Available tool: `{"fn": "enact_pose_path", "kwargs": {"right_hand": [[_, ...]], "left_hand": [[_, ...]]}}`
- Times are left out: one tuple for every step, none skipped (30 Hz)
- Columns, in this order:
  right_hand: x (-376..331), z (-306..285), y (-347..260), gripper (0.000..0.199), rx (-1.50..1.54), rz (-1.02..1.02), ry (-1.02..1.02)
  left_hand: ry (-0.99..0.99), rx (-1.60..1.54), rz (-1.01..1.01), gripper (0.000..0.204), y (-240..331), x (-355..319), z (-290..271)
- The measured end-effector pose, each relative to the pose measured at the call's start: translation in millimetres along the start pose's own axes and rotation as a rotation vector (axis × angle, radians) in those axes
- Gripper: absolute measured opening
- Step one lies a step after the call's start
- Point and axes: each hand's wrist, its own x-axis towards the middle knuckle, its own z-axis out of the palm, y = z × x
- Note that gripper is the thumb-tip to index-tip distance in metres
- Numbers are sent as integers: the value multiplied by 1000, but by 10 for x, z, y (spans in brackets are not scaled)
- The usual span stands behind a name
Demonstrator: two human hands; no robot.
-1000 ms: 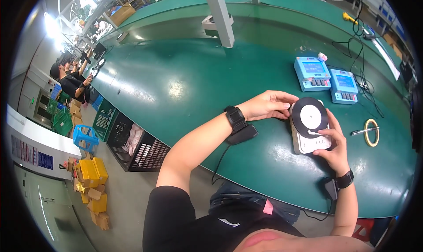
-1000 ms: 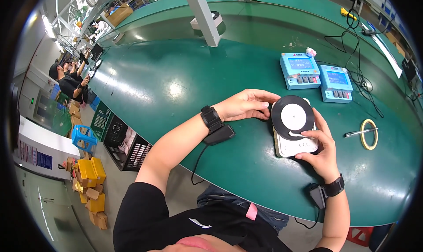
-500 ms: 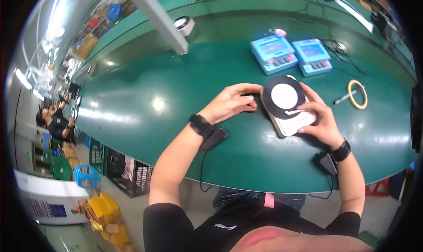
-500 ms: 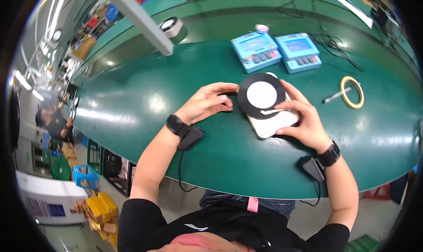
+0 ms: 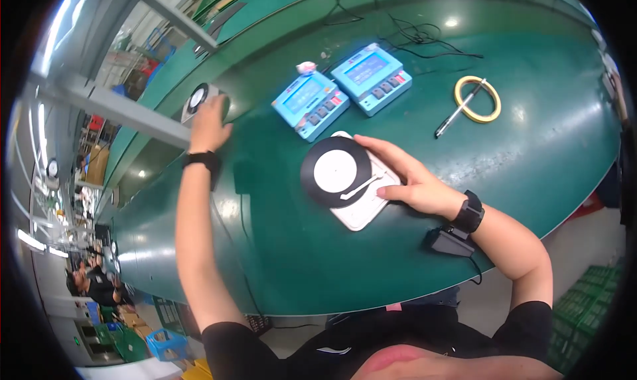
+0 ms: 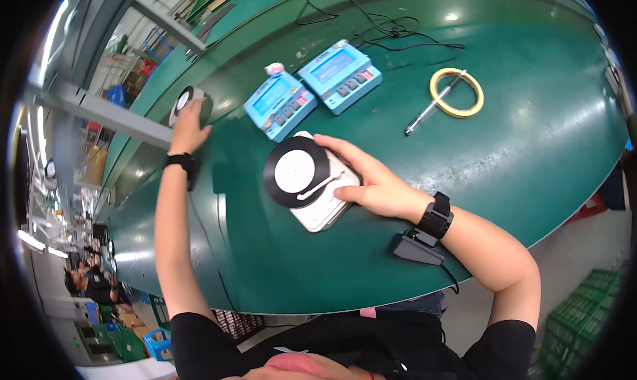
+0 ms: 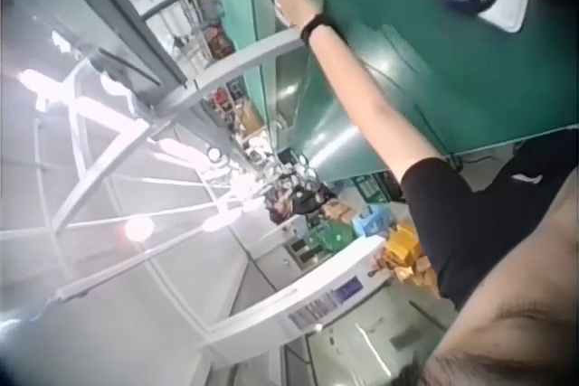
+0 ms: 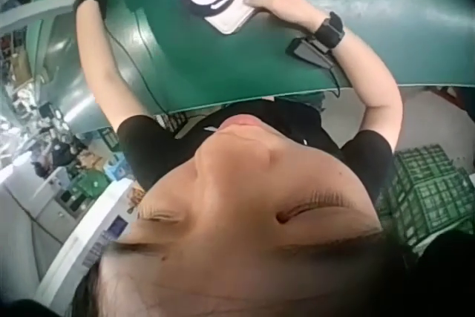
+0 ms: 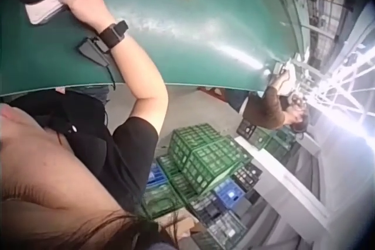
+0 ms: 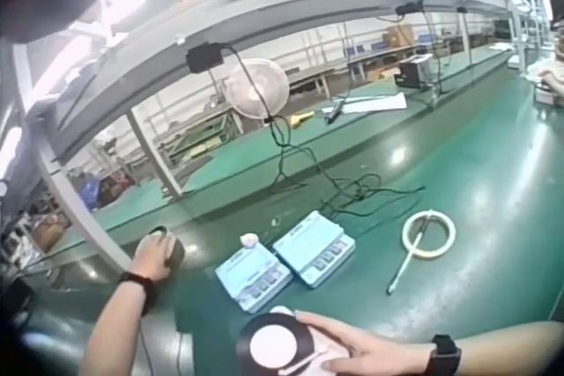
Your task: The person picks up a record player, places it on the table, and presses its buttons. They then pick up another record player, place it next to the first one, and press buttons on both before moving them aside.
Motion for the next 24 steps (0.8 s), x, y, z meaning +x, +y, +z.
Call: {"fn": "enact_pose_path", "kwargs": {"right_hand": [[6,-8,3,78,1,10,-11],[13,-5,16,78,2,13,15],[27,-3,40,77,-6,-2,10],[20,-28,65,77,-20,-11,17],[14,-56,77,76,-34,-20,23],[26,-45,62,76,-30,-20,46],[44,-27,24,76,-69,-33,21],[54,-41,31,76,-113,-28,16],[32,-56,26,75,-162,-19,9],[10,-65,30,75,-164,2,42],[0,-73,70,75,-160,16,49],[-8,-66,57,75,-160,14,47],[-15,-63,51,75,-159,12,41],[-16,-63,46,75,-155,14,38],[-20,-60,40,74,-162,11,38],[-12,-56,37,74,-167,3,33],[-1,-42,34,74,-172,-8,24],[14,-21,37,74,-166,-15,4],[-3,-38,45,74,-166,-7,21],[-11,-64,63,73,-164,-2,35],[-8,-63,68,73,-163,-1,39],[-4,-69,77,73,-164,-6,28],[-5,-55,66,72,-162,-14,35],[-5,-47,68,72,-153,-18,33]], "left_hand": [[-15,139,1,73,-183,156,53],[-13,225,15,68,-388,285,112],[-11,308,28,65,-597,414,223],[-46,409,29,70,-646,568,327],[-77,510,29,76,-686,696,421],[-66,609,60,68,-901,758,473],[-54,710,89,61,-1078,804,556],[-53,687,126,61,-985,896,670],[-117,766,145,56,-885,971,677],[-181,851,163,51,-778,1071,689],[-192,834,184,51,-700,1133,772],[-235,854,159,51,-681,1199,747],[-281,876,130,50,-668,1244,721],[-328,901,93,50,-677,1255,685],[-335,903,88,50,-676,1256,660],[-362,895,100,53,-639,1264,604],[-390,890,107,55,-609,1240,536],[-420,886,110,58,-599,1156,442],[-417,883,113,58,-407,1085,353],[-262,710,146,65,-156,961,189],[-109,540,168,72,11,834,10],[-108,546,157,72,94,764,-110],[47,287,65,81,139,658,-271],[198,34,-33,90,173,511,-420]]}}
